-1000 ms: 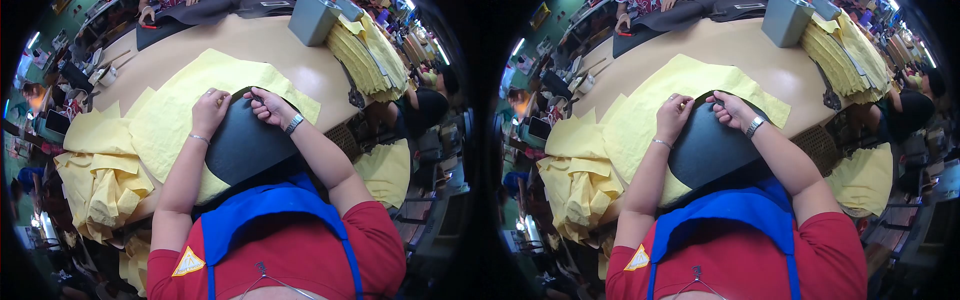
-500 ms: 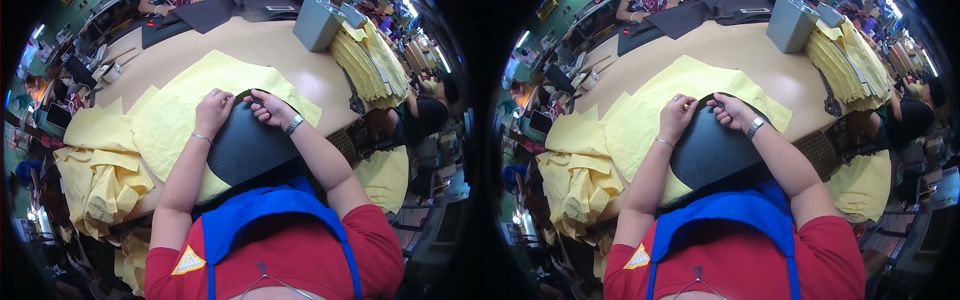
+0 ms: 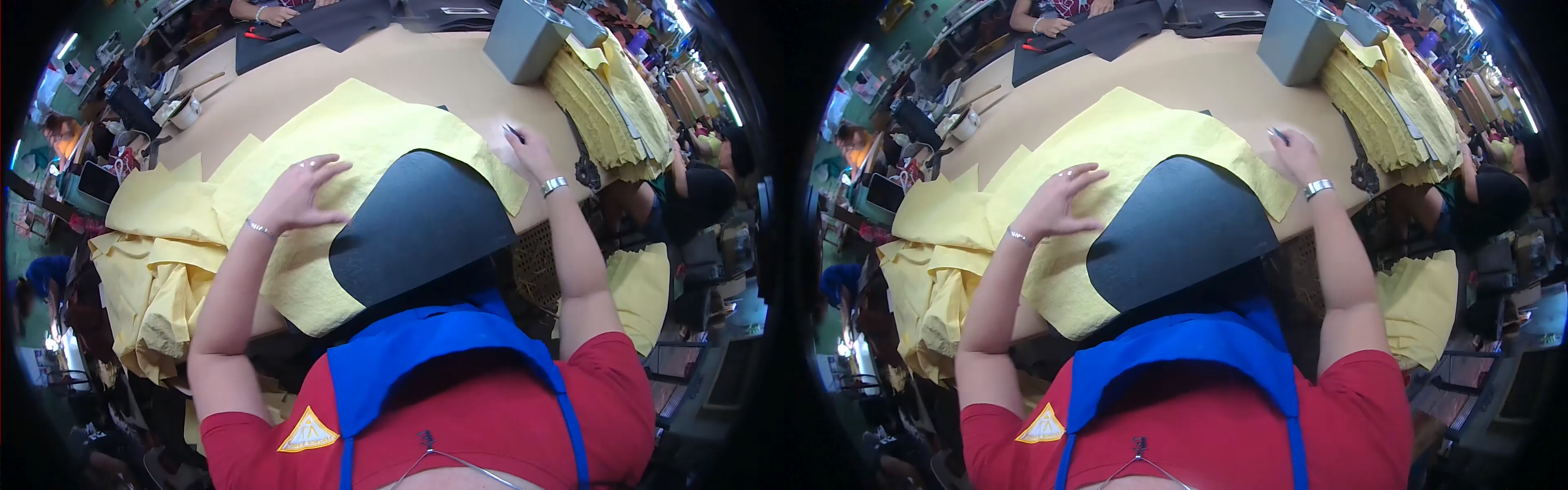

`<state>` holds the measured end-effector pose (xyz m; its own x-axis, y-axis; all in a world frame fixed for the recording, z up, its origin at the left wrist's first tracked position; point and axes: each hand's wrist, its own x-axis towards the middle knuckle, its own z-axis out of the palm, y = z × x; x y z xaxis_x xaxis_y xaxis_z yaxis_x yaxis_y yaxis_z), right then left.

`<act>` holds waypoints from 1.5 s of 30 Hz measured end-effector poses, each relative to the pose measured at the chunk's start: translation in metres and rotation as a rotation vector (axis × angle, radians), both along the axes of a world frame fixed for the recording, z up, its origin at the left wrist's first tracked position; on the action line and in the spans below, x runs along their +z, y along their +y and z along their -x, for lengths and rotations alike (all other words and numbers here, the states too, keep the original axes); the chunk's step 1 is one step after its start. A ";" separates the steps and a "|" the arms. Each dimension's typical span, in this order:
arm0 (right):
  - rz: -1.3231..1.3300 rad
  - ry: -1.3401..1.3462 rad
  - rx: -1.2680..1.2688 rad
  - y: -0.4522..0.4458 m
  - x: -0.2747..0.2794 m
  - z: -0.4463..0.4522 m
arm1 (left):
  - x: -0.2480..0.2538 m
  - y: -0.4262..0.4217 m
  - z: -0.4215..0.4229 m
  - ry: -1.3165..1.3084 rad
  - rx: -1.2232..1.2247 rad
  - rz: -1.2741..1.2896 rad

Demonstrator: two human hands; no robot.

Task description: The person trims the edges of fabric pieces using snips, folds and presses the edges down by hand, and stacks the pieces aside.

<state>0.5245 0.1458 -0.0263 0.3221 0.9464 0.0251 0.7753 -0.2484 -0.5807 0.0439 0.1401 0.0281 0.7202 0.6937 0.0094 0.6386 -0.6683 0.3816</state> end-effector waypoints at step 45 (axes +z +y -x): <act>-0.163 -0.087 0.966 -0.025 0.035 0.131 | -0.040 -0.010 -0.138 -0.207 0.029 -0.225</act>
<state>0.3939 0.1207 0.0089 -0.5977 0.7843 0.1661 0.6442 0.5932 -0.4828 0.1816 0.1296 -0.0122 0.6672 0.6775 0.3097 0.5827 -0.7336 0.3497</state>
